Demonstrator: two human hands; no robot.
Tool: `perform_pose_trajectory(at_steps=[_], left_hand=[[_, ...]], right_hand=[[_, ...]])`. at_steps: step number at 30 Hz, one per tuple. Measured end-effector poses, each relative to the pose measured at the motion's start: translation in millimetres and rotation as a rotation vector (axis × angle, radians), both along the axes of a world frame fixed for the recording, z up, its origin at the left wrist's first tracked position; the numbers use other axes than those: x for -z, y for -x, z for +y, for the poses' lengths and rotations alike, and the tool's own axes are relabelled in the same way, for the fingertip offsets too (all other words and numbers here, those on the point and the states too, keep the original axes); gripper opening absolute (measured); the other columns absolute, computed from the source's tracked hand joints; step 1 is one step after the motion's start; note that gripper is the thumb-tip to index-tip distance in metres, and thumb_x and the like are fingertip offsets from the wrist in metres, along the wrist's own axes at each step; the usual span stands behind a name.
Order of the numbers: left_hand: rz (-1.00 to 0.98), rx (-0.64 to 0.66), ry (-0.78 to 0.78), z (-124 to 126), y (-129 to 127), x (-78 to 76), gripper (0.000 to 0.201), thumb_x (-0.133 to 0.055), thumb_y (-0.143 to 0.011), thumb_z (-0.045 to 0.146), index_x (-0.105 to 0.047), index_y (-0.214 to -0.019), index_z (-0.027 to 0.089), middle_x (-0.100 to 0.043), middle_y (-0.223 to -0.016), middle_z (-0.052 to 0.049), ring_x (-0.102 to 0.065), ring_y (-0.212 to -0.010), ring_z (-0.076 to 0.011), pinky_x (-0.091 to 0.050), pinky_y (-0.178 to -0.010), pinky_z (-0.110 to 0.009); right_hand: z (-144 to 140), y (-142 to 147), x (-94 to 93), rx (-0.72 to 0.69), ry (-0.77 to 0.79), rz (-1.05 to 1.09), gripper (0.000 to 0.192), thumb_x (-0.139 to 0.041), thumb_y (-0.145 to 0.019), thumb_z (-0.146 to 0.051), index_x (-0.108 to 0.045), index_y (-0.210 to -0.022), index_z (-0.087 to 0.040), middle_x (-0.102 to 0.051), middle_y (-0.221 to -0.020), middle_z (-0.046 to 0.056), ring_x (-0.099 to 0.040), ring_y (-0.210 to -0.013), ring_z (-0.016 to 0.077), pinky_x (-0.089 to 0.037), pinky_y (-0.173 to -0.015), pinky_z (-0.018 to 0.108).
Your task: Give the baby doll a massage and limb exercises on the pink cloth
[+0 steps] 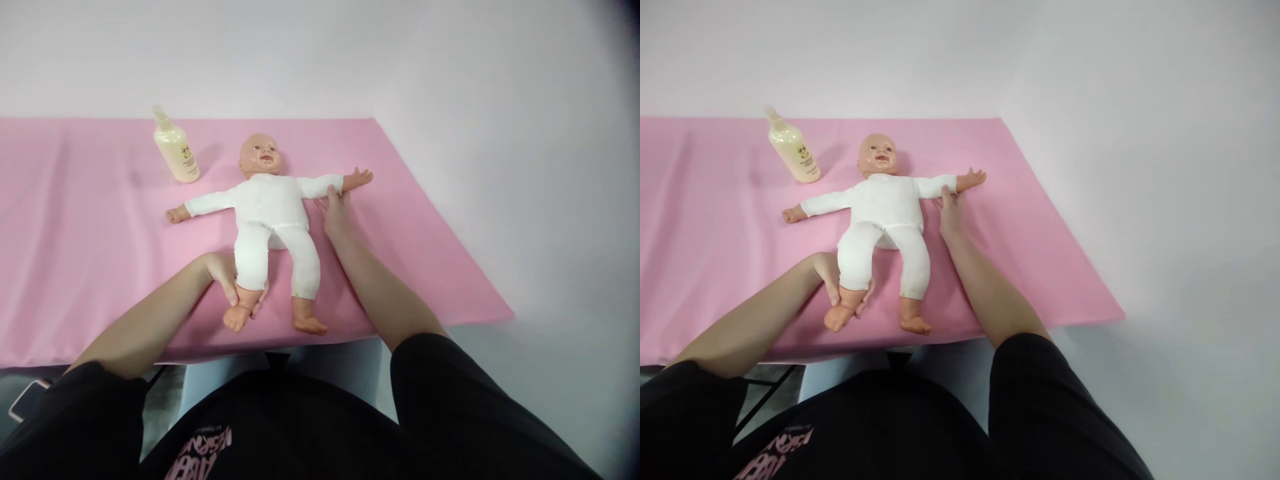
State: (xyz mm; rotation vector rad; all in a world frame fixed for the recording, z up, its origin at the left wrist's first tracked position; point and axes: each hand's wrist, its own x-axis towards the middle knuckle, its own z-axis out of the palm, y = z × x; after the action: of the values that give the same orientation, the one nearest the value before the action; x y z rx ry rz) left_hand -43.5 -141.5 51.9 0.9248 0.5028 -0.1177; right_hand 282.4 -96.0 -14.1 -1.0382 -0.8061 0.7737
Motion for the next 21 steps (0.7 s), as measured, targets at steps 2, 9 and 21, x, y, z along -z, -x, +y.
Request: perform_pose_trajectory(at_steps=[2,9,21], left_hand=[[0.030,0.151,0.027,5,11,16.0,0.065,-0.113,-0.036,0.040,-0.072,-0.085,0.028,-0.072,-0.064,-0.004,-0.082,-0.067,-0.0373,-0.073,-0.063,-0.046],[-0.170,-0.353,0.003,14,10,23.8,0.063,-0.071,-0.083,0.086,-0.060,-0.095,0.025,-0.052,-0.055,0.005,-0.059,-0.040,-0.0188,-0.055,-0.043,-0.029],[-0.173,-0.556,0.075,8,-10,1.5,0.055,-0.055,-0.106,0.067,-0.067,-0.093,0.015,-0.061,-0.058,0.002,-0.050,-0.036,-0.0118,-0.039,-0.037,-0.022]], right_hand=[[-9,7,-9.3,-0.018,-0.136,-0.158,0.096,-0.079,-0.092,-0.067,-0.034,-0.170,-0.034,-0.051,-0.177,0.014,-0.054,-0.167,0.0357,-0.061,-0.127,0.058],[-29,26,-17.1,-0.146,-0.217,-0.504,0.072,-0.076,-0.093,-0.077,-0.061,-0.148,-0.032,-0.070,-0.158,0.013,-0.059,-0.161,0.0373,-0.050,-0.137,0.063],[-31,24,-21.7,-0.246,-0.228,-0.867,0.040,-0.080,-0.095,-0.064,-0.081,-0.124,-0.036,-0.079,-0.146,0.006,-0.066,-0.148,0.0393,-0.042,-0.140,0.069]])
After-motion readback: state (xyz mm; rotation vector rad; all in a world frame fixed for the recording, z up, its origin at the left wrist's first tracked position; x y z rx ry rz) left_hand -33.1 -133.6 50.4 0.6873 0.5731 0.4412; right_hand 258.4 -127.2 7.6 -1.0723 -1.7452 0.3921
